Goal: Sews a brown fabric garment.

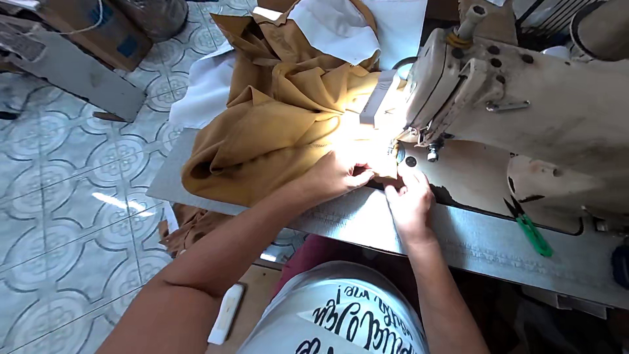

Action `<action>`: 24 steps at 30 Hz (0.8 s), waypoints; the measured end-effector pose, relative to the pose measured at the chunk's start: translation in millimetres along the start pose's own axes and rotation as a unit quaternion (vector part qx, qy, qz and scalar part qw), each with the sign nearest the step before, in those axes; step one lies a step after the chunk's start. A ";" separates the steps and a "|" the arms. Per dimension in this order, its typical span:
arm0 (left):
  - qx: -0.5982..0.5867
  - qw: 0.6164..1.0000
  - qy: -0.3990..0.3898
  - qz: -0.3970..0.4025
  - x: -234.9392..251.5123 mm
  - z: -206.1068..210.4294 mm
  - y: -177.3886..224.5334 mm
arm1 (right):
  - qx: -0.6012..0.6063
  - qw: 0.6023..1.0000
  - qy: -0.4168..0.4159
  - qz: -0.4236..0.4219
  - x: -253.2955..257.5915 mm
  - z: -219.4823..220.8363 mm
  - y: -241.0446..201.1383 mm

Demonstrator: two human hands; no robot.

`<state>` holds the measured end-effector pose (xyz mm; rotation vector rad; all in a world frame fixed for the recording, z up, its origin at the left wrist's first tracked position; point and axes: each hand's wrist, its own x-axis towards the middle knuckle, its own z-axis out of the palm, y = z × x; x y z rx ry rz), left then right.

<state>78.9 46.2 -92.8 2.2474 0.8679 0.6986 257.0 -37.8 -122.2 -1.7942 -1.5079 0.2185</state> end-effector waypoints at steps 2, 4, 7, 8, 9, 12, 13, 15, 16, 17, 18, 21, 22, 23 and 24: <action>-0.032 0.999 0.001 -0.004 1.9 -2.1 2.9 | -0.009 1.000 -0.022 0.020 8.1 -1.1 -6.3; -0.012 1.000 -0.020 -0.007 1.8 -6.5 6.3 | 0.021 0.999 -0.040 0.015 7.1 -3.6 -6.5; 0.121 0.985 -0.064 0.105 1.3 -10.6 -1.8 | 0.243 0.951 -0.165 0.099 -11.9 -22.5 -12.1; 0.148 0.976 -0.066 0.147 2.0 -10.0 -6.2 | 0.313 0.910 -0.222 0.155 -18.9 -30.2 -11.6; 0.170 0.967 -0.066 0.176 1.9 -8.7 -9.1 | 0.326 0.891 -0.250 0.191 -24.0 -36.6 -8.5; 0.209 0.953 -0.058 0.210 0.5 -5.6 -3.2 | 0.118 0.969 -0.168 0.137 -25.4 -50.9 -9.2; 0.219 0.951 -0.054 0.213 -1.0 -4.8 -0.3 | 0.066 0.987 -0.107 0.097 -23.9 -49.5 -13.1; 0.236 0.947 -0.041 0.216 -2.5 -2.9 3.7 | 0.023 0.998 -0.016 0.051 -15.9 -39.4 -24.0; 0.241 0.946 -0.027 0.216 -2.4 -1.4 4.9 | 0.021 0.999 -0.003 0.042 -12.2 -33.6 -29.9; 0.240 0.947 -0.008 0.215 -2.5 0.4 5.3 | 0.023 0.999 -0.002 0.038 -10.1 -26.9 -34.1; 0.239 0.948 0.004 0.209 -3.2 2.0 5.3 | 0.024 0.999 -0.005 0.043 -9.6 -19.6 -35.8; 0.235 0.952 0.013 0.195 -6.6 4.4 5.7 | 0.018 0.995 -0.045 0.087 -10.3 -9.1 -35.1; 0.234 0.952 0.012 0.195 -7.4 5.2 5.9 | 0.015 0.993 -0.057 0.098 -11.3 -8.7 -33.8; 0.236 0.951 0.013 0.197 -8.0 5.9 6.3 | 0.013 0.993 -0.059 0.101 -12.2 -8.6 -32.4; 0.242 0.950 0.013 0.197 -8.3 6.3 6.8 | 0.007 0.993 -0.059 0.101 -12.5 -9.7 -31.9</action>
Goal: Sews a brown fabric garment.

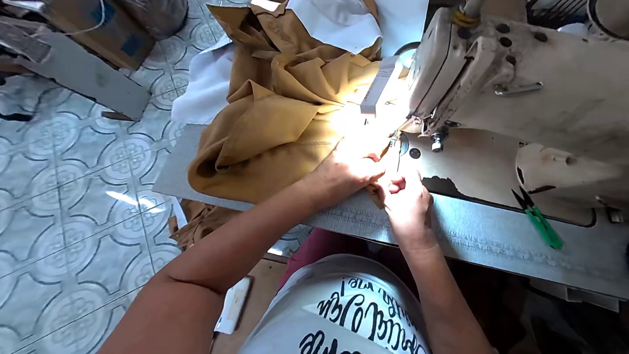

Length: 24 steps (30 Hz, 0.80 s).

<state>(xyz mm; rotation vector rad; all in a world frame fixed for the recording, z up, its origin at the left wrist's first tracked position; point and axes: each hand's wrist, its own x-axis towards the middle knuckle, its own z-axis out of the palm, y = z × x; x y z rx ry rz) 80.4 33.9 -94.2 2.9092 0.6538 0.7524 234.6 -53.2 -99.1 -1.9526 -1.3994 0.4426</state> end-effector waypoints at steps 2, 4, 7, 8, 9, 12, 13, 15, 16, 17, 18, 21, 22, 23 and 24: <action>0.005 1.000 -0.016 0.002 1.2 -0.8 0.3 | -0.003 1.000 0.013 -0.010 0.3 -2.2 2.1; 0.009 0.999 -0.050 0.010 3.3 -2.8 1.3 | -0.008 1.000 0.017 -0.018 1.0 -8.6 4.5; 0.011 0.991 -0.135 -0.009 8.1 -9.5 7.1 | 0.003 1.000 0.001 -0.030 3.6 -15.8 7.0; 0.005 0.987 -0.160 -0.025 9.8 -13.1 10.0 | 0.005 0.999 -0.002 -0.035 4.6 -15.3 7.0; 0.002 0.984 -0.178 -0.032 11.0 -15.9 11.2 | 0.002 0.999 -0.009 -0.037 5.2 -14.5 6.7; -0.004 0.978 -0.208 -0.034 13.2 -24.2 12.8 | -0.020 0.998 -0.048 -0.043 6.8 -15.6 7.3; -0.005 0.977 -0.210 -0.032 13.5 -25.0 12.5 | -0.024 0.997 -0.055 -0.048 6.9 -15.7 8.4; -0.002 0.978 -0.210 -0.023 13.6 -25.5 12.1 | -0.039 0.995 -0.065 -0.062 5.9 -17.9 8.6; 0.000 0.977 -0.214 -0.021 13.5 -26.3 12.8 | -0.046 0.994 -0.061 -0.077 4.5 -18.3 9.1; 0.002 0.976 -0.217 -0.019 13.3 -26.6 13.2 | -0.056 0.993 -0.052 -0.092 2.5 -18.1 9.8; 0.008 0.976 -0.217 -0.016 12.7 -26.1 13.1 | -0.073 0.991 -0.040 -0.106 0.2 -17.1 10.6; 0.018 0.974 -0.226 -0.019 11.8 -24.8 13.3 | -0.125 0.983 -0.010 -0.137 -7.4 -12.2 13.6; 0.021 0.972 -0.234 -0.023 12.1 -24.5 13.8 | -0.144 0.978 -0.004 -0.149 -9.6 -10.8 14.5; 0.024 0.969 -0.245 -0.026 12.6 -24.4 14.2 | -0.162 0.973 0.003 -0.164 -11.6 -9.6 15.4; 0.024 0.969 -0.246 -0.027 12.6 -24.1 14.5 | -0.175 0.968 0.009 -0.178 -12.9 -8.2 16.4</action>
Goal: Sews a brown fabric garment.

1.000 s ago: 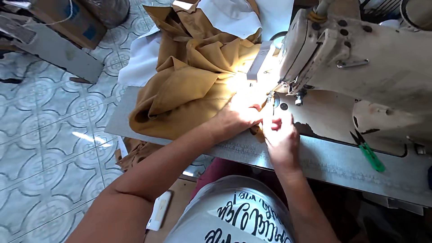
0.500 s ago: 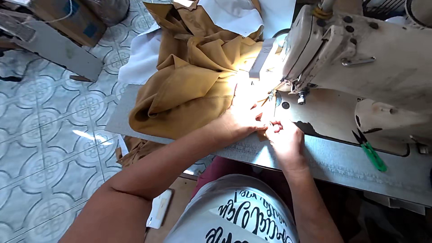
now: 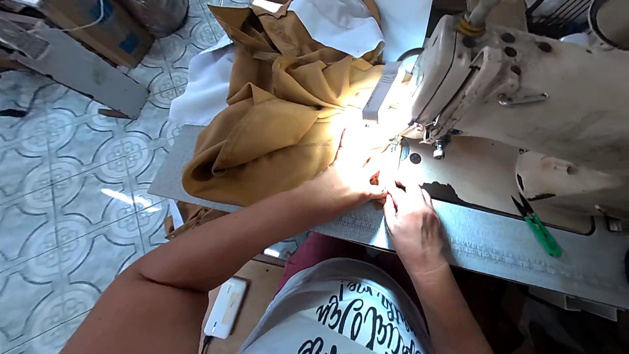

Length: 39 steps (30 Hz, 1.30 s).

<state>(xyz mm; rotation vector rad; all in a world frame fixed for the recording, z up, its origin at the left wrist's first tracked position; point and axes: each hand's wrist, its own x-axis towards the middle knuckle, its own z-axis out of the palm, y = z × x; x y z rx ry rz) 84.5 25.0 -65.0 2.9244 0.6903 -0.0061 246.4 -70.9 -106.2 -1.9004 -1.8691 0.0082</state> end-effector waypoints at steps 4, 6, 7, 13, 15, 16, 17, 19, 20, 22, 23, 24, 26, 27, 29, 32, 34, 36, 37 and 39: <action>0.001 0.999 0.038 0.007 -0.2 2.0 -3.1 | -0.028 0.999 0.029 -0.029 1.8 5.4 1.2; 0.009 0.999 0.034 0.004 3.6 -0.4 -7.1 | -0.038 0.998 0.034 -0.032 7.5 7.4 2.5; 0.012 0.999 0.035 0.002 6.2 -0.6 -9.6 | -0.037 0.998 0.032 -0.033 11.3 8.3 3.4; -0.010 0.998 0.059 0.026 22.2 0.8 -27.5 | -0.042 0.998 0.033 -0.019 29.0 14.9 4.8; -0.026 0.995 0.089 0.043 23.5 1.1 -28.1 | -0.019 0.999 0.035 -0.013 28.9 15.5 6.8; -0.034 0.992 0.112 0.056 23.7 2.5 -28.6 | 0.008 0.999 0.032 -0.009 27.5 14.8 9.9; -0.038 0.987 0.138 0.075 23.6 6.4 -30.7 | 0.044 0.999 0.029 -0.001 25.2 13.3 14.3; -0.076 0.974 0.186 0.100 21.7 17.7 -38.1 | 0.115 0.992 0.043 0.042 16.4 11.1 22.5; -0.102 0.966 0.213 0.101 20.3 22.7 -41.6 | 0.132 0.987 0.065 0.062 12.3 11.5 24.1; -0.161 0.959 0.225 0.059 16.8 24.2 -43.0 | 0.154 0.980 0.092 0.084 9.8 14.2 22.1; -0.196 0.958 0.209 0.029 15.6 21.5 -42.0 | 0.167 0.978 0.091 0.087 11.2 15.9 20.3; -0.229 0.953 0.199 0.007 15.3 19.9 -41.4 | 0.176 0.977 0.084 0.091 14.5 17.3 18.5; -0.272 0.943 0.192 -0.024 15.8 18.5 -39.9 | 0.178 0.976 0.075 0.101 23.7 18.8 14.9; -0.286 0.939 0.191 -0.030 16.0 17.3 -38.9 | 0.173 0.976 0.078 0.108 28.3 20.3 13.7; -0.292 0.938 0.185 -0.030 15.7 14.2 -37.1 | 0.170 0.976 0.087 0.104 33.0 23.9 15.0; -0.198 0.968 0.156 -0.005 13.9 6.6 -35.0 | 0.225 0.968 0.070 0.091 28.2 21.5 20.8; -0.128 0.978 0.164 0.021 12.7 6.7 -35.7 | 0.295 0.949 0.064 0.087 20.9 16.5 14.6; -0.104 0.980 0.168 0.029 12.0 10.2 -36.2 | 0.337 0.936 0.038 0.089 9.9 12.3 7.2; -0.102 0.980 0.168 0.032 11.9 11.2 -36.1 | 0.366 0.925 0.010 0.101 5.3 7.5 4.7; -0.102 0.976 0.184 0.059 11.0 14.8 -38.0 | 0.463 0.866 -0.082 0.168 -2.3 -5.8 2.6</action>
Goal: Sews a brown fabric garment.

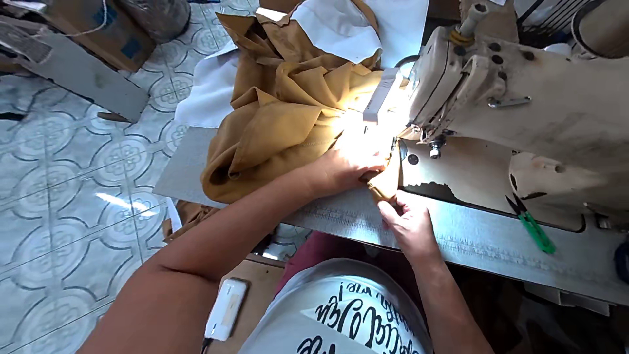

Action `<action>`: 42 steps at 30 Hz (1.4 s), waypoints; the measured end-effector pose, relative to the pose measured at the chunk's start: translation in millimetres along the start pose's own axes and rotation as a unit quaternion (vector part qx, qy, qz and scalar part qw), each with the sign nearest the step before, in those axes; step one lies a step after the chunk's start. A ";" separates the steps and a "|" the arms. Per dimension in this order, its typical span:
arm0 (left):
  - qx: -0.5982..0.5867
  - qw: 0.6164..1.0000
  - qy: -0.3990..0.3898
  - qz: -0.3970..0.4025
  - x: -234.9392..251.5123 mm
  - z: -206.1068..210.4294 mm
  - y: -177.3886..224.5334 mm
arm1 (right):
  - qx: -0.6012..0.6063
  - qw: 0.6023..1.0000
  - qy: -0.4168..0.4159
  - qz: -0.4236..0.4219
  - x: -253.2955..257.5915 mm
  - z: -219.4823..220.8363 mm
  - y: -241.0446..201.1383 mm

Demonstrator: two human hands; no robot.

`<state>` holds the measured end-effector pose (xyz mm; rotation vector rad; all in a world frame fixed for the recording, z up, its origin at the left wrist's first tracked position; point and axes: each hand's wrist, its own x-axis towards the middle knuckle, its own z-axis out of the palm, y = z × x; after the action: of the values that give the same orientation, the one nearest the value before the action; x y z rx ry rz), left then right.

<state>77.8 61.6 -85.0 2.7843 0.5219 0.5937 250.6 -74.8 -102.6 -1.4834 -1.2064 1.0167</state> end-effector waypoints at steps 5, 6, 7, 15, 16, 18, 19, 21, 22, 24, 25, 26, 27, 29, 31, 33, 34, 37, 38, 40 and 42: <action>0.039 0.997 -0.031 0.063 0.1 -6.8 5.9 | -0.137 0.988 -0.023 0.067 -2.7 -27.2 -10.0; 0.054 0.996 -0.047 0.061 -0.1 -8.2 7.1 | -0.205 0.978 0.023 0.023 -1.0 -28.6 -12.1; 0.069 0.994 -0.058 0.057 -0.4 -9.0 8.7 | -0.252 0.965 0.072 -0.017 2.4 -26.6 -14.6; 0.089 0.996 -0.018 0.014 -4.2 -4.4 18.4 | -0.305 0.941 0.142 -0.027 23.4 18.3 -11.2; 0.092 0.996 -0.021 0.011 -5.4 -3.6 18.9 | -0.304 0.942 0.144 -0.028 22.6 18.8 -7.8; 0.089 0.996 -0.029 0.012 -6.0 -2.3 20.0 | -0.314 0.937 0.151 -0.033 20.0 17.4 -6.1; 0.091 0.995 -0.031 0.016 -5.9 -0.9 19.8 | -0.320 0.934 0.157 -0.039 19.1 16.2 -5.7; 0.093 0.995 -0.044 0.016 -4.8 1.1 19.5 | -0.321 0.933 0.157 -0.046 17.6 12.9 -6.2; 0.093 0.994 -0.054 0.012 -3.6 1.5 20.1 | -0.323 0.933 0.153 -0.047 17.0 11.2 -7.4; 0.089 0.993 -0.078 -0.002 -1.3 2.2 21.4 | -0.334 0.929 0.148 -0.061 16.2 8.7 -8.3; 0.088 0.992 -0.087 -0.010 -0.6 1.9 22.5 | -0.337 0.927 0.148 -0.070 16.4 8.3 -7.9; 0.086 0.992 -0.091 -0.016 -0.9 2.0 23.3 | -0.339 0.926 0.145 -0.076 16.8 8.1 -7.5; 0.089 0.991 -0.095 -0.021 -1.0 2.0 23.7 | -0.342 0.926 0.139 -0.080 17.1 7.9 -7.1; 0.088 0.991 -0.101 -0.026 -1.7 2.1 24.0 | -0.348 0.926 0.122 -0.078 18.1 7.3 -7.6; 0.095 0.989 -0.106 -0.027 -2.3 1.9 24.0 | -0.356 0.925 0.109 -0.078 18.5 7.0 -7.2; 0.093 0.988 -0.116 -0.034 -1.5 0.5 24.6 | -0.363 0.921 0.108 -0.087 18.4 6.7 -7.5; 0.087 0.989 -0.117 -0.036 -1.3 0.1 24.3 | -0.365 0.920 0.107 -0.090 18.1 6.5 -7.8; 0.075 0.988 -0.126 -0.042 0.3 -1.4 24.7 | -0.381 0.914 0.108 -0.093 16.6 6.7 -8.5; 0.074 0.989 -0.124 -0.043 0.1 -1.3 24.6 | -0.387 0.910 0.109 -0.097 16.0 6.9 -8.6; 0.080 0.989 -0.119 -0.040 -0.8 -0.8 24.1 | -0.401 0.902 0.113 -0.116 14.7 7.1 -6.7; 0.083 0.989 -0.116 -0.040 -1.4 -1.6 25.5 | -0.416 0.892 0.115 -0.135 13.0 6.6 -3.2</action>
<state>83.3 38.2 -76.2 2.9189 0.6539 0.2130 245.7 -60.7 -101.4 -1.9214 -1.7143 0.0866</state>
